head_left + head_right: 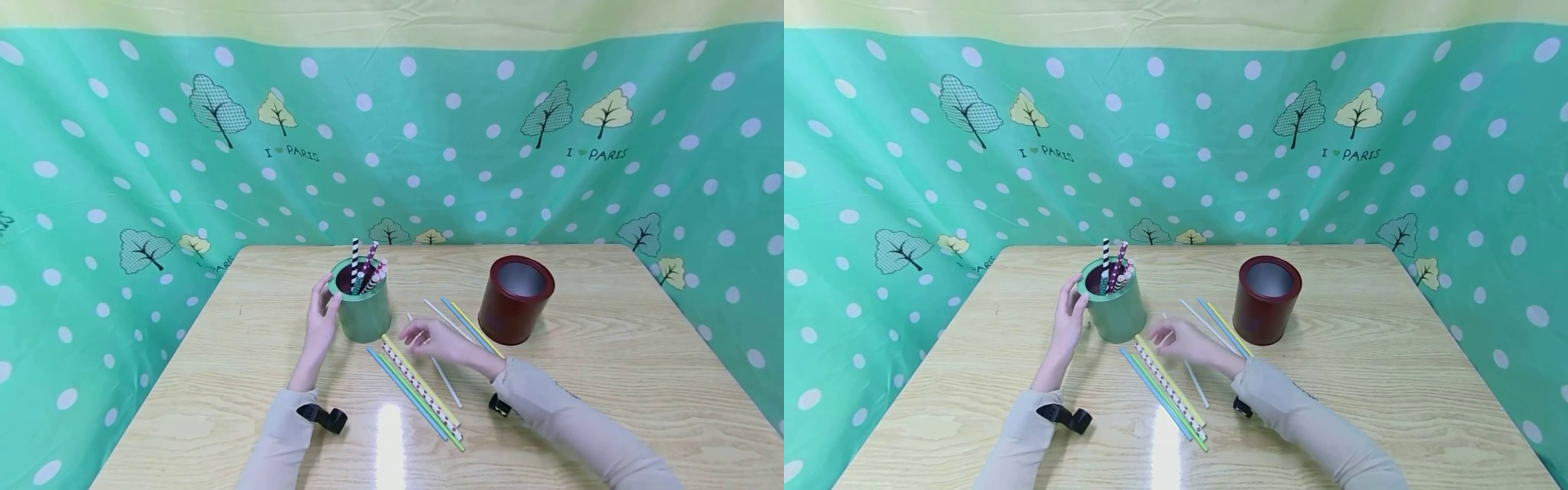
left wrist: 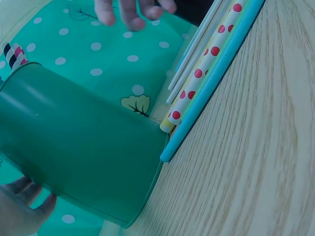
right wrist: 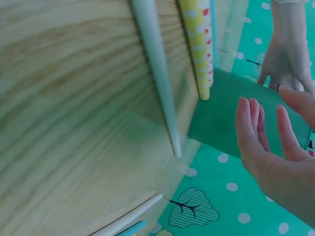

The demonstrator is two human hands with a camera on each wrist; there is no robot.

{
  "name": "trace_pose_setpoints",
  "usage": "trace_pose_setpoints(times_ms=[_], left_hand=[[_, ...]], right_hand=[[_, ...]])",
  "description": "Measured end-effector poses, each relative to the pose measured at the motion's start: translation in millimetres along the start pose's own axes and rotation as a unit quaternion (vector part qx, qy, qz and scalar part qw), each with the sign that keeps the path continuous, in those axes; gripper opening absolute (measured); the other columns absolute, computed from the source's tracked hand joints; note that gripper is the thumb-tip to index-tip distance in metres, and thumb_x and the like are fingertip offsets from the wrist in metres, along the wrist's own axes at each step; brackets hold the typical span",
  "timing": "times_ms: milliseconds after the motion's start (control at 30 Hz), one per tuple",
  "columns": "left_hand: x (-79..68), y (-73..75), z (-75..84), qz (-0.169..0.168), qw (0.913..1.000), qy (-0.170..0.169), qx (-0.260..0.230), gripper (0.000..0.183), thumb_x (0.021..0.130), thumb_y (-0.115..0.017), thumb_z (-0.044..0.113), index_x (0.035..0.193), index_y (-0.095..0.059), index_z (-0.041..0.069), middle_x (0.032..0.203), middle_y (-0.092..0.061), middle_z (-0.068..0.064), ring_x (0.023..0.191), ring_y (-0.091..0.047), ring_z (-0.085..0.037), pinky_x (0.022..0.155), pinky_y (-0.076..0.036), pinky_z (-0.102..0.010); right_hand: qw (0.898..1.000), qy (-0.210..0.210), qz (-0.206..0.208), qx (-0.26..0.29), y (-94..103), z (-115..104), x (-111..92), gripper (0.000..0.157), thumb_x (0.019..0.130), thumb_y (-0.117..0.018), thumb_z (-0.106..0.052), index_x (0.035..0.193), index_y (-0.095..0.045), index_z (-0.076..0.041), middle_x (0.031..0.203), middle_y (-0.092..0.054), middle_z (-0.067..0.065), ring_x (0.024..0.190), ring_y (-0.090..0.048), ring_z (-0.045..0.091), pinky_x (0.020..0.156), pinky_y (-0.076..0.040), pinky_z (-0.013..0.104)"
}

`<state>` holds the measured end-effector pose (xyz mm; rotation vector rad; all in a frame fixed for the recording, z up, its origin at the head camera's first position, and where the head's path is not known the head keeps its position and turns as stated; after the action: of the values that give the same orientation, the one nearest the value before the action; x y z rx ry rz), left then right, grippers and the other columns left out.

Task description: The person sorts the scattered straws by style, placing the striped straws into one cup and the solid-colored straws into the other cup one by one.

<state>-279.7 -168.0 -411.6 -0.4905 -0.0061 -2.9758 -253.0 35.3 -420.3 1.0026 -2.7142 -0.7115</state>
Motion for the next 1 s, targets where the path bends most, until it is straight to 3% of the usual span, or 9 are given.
trace_pose_setpoints(times_ms=[333, 733, 1000], left_hand=[[-4.6, -5.6, 21.8, 0.002, 1.0000, 0.008, 0.004, 0.043, 0.092, -0.041, 0.002, 0.133, -0.027, -0.003, 0.128, -0.039, -0.027, 0.119, -0.035, -0.032, 0.101, -0.026, -0.043], [-5.5, -5.7, 23.3, 0.003, 0.9999, 0.009, -0.005, 0.043, 0.091, -0.042, 0.002, 0.132, -0.029, -0.002, 0.127, -0.039, -0.027, 0.119, -0.035, -0.032, 0.101, -0.026, -0.042], [-5.8, -5.4, 22.6, 0.002, 0.9999, 0.013, 0.001, 0.042, 0.092, -0.041, 0.003, 0.132, -0.028, -0.003, 0.128, -0.039, -0.027, 0.120, -0.035, -0.032, 0.102, -0.025, -0.042]], right_hand=[[0.999, 0.011, -0.029, -0.015, -9.9, 10, -1, 0.025, 0.075, -0.056, 0.007, 0.100, -0.057, 0.008, 0.094, -0.059, 0.020, 0.081, -0.058, 0.021, 0.069, -0.047, 0.020], [0.997, -0.012, -0.057, -0.045, -19.1, 20, -1, 0.025, 0.074, -0.063, 0.003, 0.099, -0.059, 0.002, 0.090, -0.060, 0.012, 0.076, -0.057, 0.015, 0.064, -0.047, 0.020], [0.997, 0.000, -0.061, -0.051, -23.0, 23, -1, 0.026, 0.071, -0.063, 0.006, 0.096, -0.060, 0.002, 0.088, -0.059, 0.011, 0.074, -0.057, 0.014, 0.064, -0.046, 0.018]])
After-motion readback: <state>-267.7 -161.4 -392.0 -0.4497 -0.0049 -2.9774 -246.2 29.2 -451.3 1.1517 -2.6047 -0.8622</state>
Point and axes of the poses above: each hand's wrist, its own x-axis towards the middle knuckle, its own y-axis out of the back of the hand, z = x × y, the point moved 7 cm from there along x, towards the middle knuckle
